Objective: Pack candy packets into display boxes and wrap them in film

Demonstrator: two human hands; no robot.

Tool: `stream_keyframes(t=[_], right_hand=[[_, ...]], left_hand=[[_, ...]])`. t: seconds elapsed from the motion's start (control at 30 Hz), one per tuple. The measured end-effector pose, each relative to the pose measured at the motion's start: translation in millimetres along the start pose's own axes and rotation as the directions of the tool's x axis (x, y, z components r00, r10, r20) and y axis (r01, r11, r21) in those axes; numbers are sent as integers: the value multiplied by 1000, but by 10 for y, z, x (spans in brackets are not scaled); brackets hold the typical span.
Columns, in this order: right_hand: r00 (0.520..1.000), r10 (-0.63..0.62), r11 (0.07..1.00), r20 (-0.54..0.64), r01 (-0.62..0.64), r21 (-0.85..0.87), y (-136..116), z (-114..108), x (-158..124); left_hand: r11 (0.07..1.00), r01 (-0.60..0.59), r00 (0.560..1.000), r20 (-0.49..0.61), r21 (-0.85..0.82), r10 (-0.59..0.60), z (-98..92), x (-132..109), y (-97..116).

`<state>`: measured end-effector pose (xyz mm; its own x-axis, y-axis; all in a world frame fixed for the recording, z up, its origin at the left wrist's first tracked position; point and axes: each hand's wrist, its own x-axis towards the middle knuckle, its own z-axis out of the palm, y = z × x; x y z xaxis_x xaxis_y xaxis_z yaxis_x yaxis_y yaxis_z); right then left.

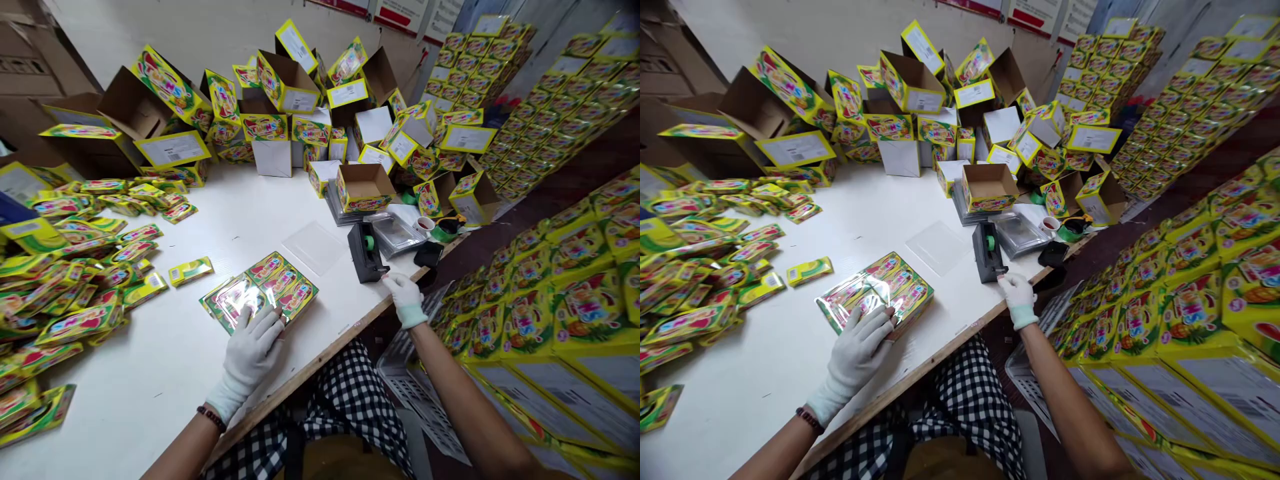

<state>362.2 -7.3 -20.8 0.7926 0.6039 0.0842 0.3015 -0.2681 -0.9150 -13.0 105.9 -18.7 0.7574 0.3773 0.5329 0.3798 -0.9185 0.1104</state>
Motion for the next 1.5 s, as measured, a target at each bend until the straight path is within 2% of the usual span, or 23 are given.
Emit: stream_keyframes(t=[0.13,0.23,0.33,0.47,0.57,0.67,0.73,0.8,0.87,0.93,1.07,1.17,1.27,1.3,1.33,1.37,1.43,1.5], right_hand=[[990,137,970,15,-137,203,172,173,-143],[982,184,931,48,-190,310,288,302,-126],[974,214,896,73,-225,382,353,307,-68],[963,224,862,150,-268,430,294,220,-131],[934,210,849,288,-321,420,84,310,-425],[856,155,825,494,-387,412,-263,587,-878],[741,75,803,667,-441,400,-503,817,-1158],[614,23,805,789,-480,350,-677,1034,-1347],[549,31,822,835,-489,291,-743,1211,-1434],[538,58,833,841,-490,256,-709,1338,-1450],[528,90,815,844,-527,242,-535,1466,-1448],[502,119,771,857,-590,239,-468,1471,-1469],[442,141,706,886,-672,224,-472,1386,-1458],[441,154,682,884,-695,228,-480,1345,-1440],[465,178,660,867,-710,245,-490,1306,-1414],[515,214,646,830,-712,275,-500,1273,-1383],[649,286,654,705,-670,351,-522,1251,-1308],[745,298,715,597,-589,378,-549,1301,-1219]], left_hand=[[999,-47,998,-43,-26,46,-19,-41,-48],[994,-83,996,-27,-65,81,-62,-59,-63],[995,-67,997,-51,-68,64,-85,-50,-55],[998,-45,997,-59,-46,43,-101,-16,-16],[997,-39,999,-14,-62,38,-125,-13,18],[995,3,1000,-13,-100,-5,-131,-43,40],[992,37,997,-58,-120,-44,-116,-75,45],[989,54,991,-117,-135,-70,-95,-102,44],[991,45,987,-146,-126,-63,-83,-114,38],[997,13,992,-127,-79,-23,-91,-104,35],[999,-30,1000,-7,29,30,-153,-43,67],[999,16,999,43,48,-18,-177,16,126],[992,121,993,13,32,-121,-144,76,185],[986,162,987,-8,31,-162,-125,95,198],[979,199,980,-27,36,-198,-105,112,208],[972,228,973,-40,47,-227,-86,125,215],[959,271,962,-45,88,-268,-55,138,225],[949,288,958,-20,129,-287,-32,141,252]])
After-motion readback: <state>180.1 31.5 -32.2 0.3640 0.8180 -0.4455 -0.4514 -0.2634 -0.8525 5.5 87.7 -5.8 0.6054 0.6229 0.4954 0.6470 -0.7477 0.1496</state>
